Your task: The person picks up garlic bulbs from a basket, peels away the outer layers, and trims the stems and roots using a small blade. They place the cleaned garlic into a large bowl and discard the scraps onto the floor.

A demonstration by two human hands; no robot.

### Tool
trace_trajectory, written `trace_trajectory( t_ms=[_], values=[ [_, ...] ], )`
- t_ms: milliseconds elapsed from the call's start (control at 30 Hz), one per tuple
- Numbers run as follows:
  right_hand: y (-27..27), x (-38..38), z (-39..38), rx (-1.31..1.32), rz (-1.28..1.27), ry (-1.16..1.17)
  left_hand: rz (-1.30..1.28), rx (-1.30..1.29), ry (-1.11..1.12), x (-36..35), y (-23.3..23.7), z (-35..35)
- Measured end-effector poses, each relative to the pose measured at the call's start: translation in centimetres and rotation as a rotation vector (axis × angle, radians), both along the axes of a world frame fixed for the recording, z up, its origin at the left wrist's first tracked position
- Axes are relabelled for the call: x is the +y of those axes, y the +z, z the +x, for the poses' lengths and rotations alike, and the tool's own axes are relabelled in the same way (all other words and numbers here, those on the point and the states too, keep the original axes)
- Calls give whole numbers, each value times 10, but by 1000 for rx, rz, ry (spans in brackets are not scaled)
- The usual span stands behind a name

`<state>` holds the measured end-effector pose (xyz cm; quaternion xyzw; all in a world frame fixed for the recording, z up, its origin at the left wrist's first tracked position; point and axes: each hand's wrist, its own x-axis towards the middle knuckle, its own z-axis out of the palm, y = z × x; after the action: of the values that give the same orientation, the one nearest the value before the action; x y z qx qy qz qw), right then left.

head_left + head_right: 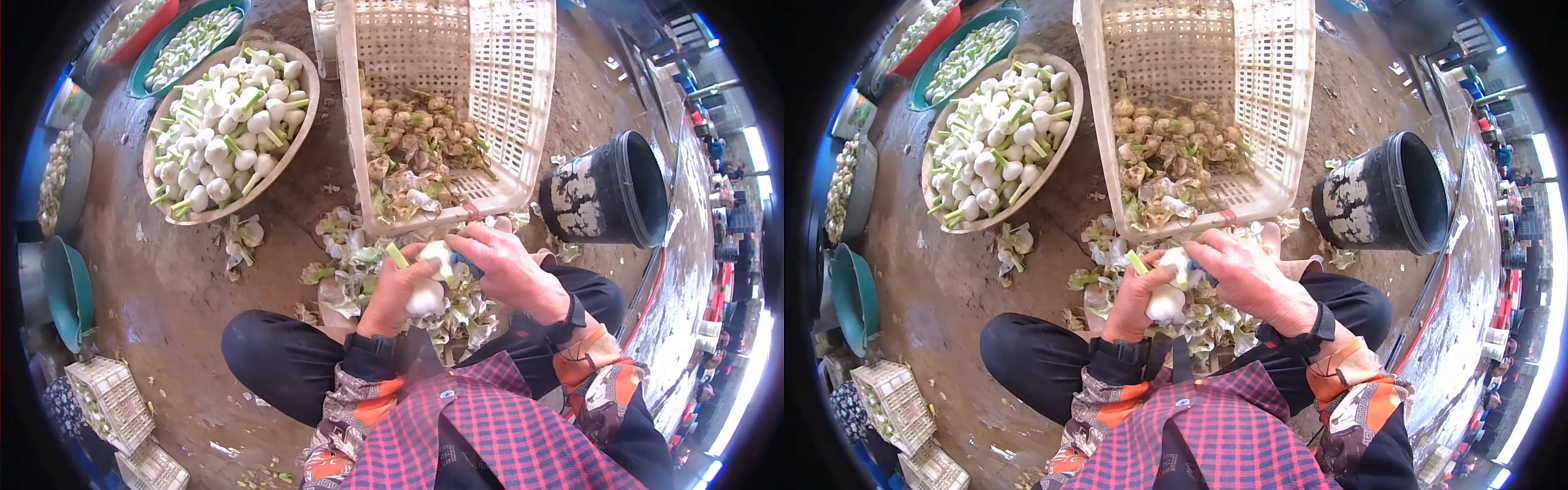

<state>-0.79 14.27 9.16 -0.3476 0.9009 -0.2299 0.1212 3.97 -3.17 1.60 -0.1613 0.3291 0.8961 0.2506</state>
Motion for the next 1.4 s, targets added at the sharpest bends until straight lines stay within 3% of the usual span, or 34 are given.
trace_trajectory(
  t_ms=[133,267,367,533,667,767,867,900,1000,1067,1100,1133,1200,1267,1300,1333,1400],
  values=[
    [-5,-1,8,53,-29,-74,210,-3,102,10,-15,1],
    [-9,-4,17,78,-37,-120,130,-9,108,16,-11,3],
    [-10,-4,18,62,-51,-113,216,-4,55,14,-11,6],
    [-11,-7,20,92,0,-111,131,-12,39,14,-7,4],
    [-27,-7,14,293,33,-67,67,10,3,10,-4,1],
    [-34,-1,-15,344,-53,-90,-152,133,-157,3,-3,-1],
    [-50,14,-50,247,209,-324,-213,361,-82,9,8,-2],
    [-56,20,-50,102,412,-225,-184,413,-10,11,7,-1],
    [-48,16,-46,-261,1006,132,35,249,148,3,4,-3],
    [-32,9,-51,-336,788,8,291,101,217,-4,-5,-8],
    [-19,7,-58,-264,547,-45,296,132,225,-5,-10,-11],
    [-13,5,-65,-427,138,-144,304,167,228,-5,-9,-15],
    [0,-13,-68,-609,-384,-238,80,90,302,2,3,-21],
    [5,-28,-71,-737,-282,-80,53,89,355,2,-2,-26],
    [-4,-32,-75,-556,-326,24,215,69,390,-3,-10,-31],
    [-18,-32,-82,-645,-435,-46,378,53,421,-10,-21,-37],
    [-19,-37,-100,-876,-536,-349,379,-72,567,-28,-27,-52]
  ],
)
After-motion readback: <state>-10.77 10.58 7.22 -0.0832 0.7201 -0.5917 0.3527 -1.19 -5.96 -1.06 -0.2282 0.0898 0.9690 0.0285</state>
